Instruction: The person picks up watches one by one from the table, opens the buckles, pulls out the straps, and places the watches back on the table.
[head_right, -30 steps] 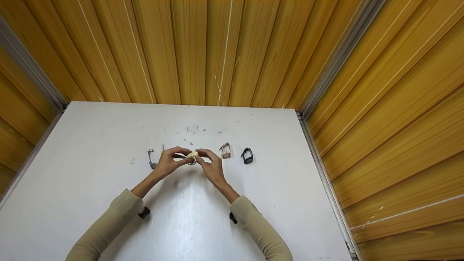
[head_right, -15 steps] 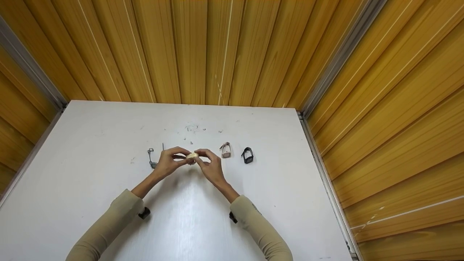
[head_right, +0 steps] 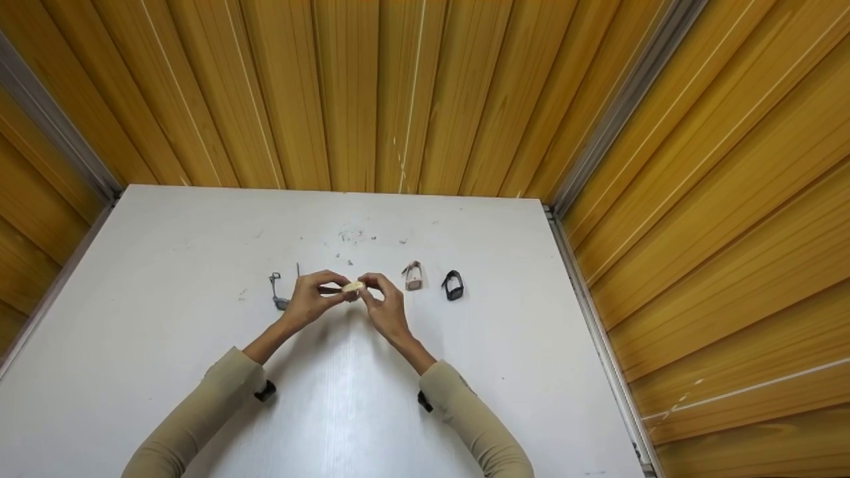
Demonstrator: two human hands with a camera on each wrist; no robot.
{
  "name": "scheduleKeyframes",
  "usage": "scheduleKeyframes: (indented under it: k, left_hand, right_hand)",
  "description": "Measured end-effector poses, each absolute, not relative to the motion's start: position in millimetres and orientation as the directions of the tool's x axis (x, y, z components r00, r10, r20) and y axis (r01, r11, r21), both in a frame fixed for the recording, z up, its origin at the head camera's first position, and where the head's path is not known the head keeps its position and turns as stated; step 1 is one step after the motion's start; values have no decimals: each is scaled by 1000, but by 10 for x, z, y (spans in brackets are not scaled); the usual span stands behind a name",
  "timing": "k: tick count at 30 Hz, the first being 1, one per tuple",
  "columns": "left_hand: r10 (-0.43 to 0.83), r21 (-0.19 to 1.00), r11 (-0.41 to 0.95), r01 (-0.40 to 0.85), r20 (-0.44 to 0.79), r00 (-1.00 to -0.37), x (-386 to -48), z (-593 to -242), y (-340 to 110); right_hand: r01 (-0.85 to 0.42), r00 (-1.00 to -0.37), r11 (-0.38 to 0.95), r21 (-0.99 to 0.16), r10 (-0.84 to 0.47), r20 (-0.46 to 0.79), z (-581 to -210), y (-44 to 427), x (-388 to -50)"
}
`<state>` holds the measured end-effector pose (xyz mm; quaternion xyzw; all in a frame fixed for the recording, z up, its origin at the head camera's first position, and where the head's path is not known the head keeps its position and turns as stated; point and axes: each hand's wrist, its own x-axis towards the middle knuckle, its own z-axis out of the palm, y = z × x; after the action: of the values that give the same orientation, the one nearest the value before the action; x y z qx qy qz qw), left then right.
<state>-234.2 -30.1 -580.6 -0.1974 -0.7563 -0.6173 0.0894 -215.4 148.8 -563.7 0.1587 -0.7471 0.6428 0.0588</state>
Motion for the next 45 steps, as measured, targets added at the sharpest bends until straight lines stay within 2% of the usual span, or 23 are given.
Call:
scheduleKeyframes:
  k: [5, 10, 16, 24, 27, 33, 45]
  left_hand:
    - [191, 896, 157, 416, 386, -902, -2398, -5854, -307]
    - [196, 886, 204, 416, 379, -904, -2391, -5845, -318]
    - [185, 886, 212, 412, 377, -907, -2372, -5862, -338]
    - [167, 880, 191, 434, 407, -898, -2338, -5902, -368]
    - [170, 885, 176, 430, 403, -899, -2327, -5909, -375]
    - [176, 886, 199, 418, 387, -905, -2323, -5927, -387]
    - [169, 901, 179, 395, 367, -915, -2342, -5938, -354]
  right_hand:
    - [-303, -948, 104, -947, -139, 287, -5835, 1517, -2263]
    - [-254, -956, 36, -967, -159, 245, -5847, 1510, -2258]
    - [-209, -964, 24, -978, -170, 202, -5852, 1494, -2255]
    - [-316, -938, 178, -932, -206, 279, -5605, 1468, -2123]
    - [-345, -929, 193, -919, -211, 304, -5538, 1453, -2073]
    - [-375, -918, 208, -903, -219, 331, -5556, 1434, -2039]
    - [-375, -917, 147, -915, -200, 344, -5577, 1444, -2047]
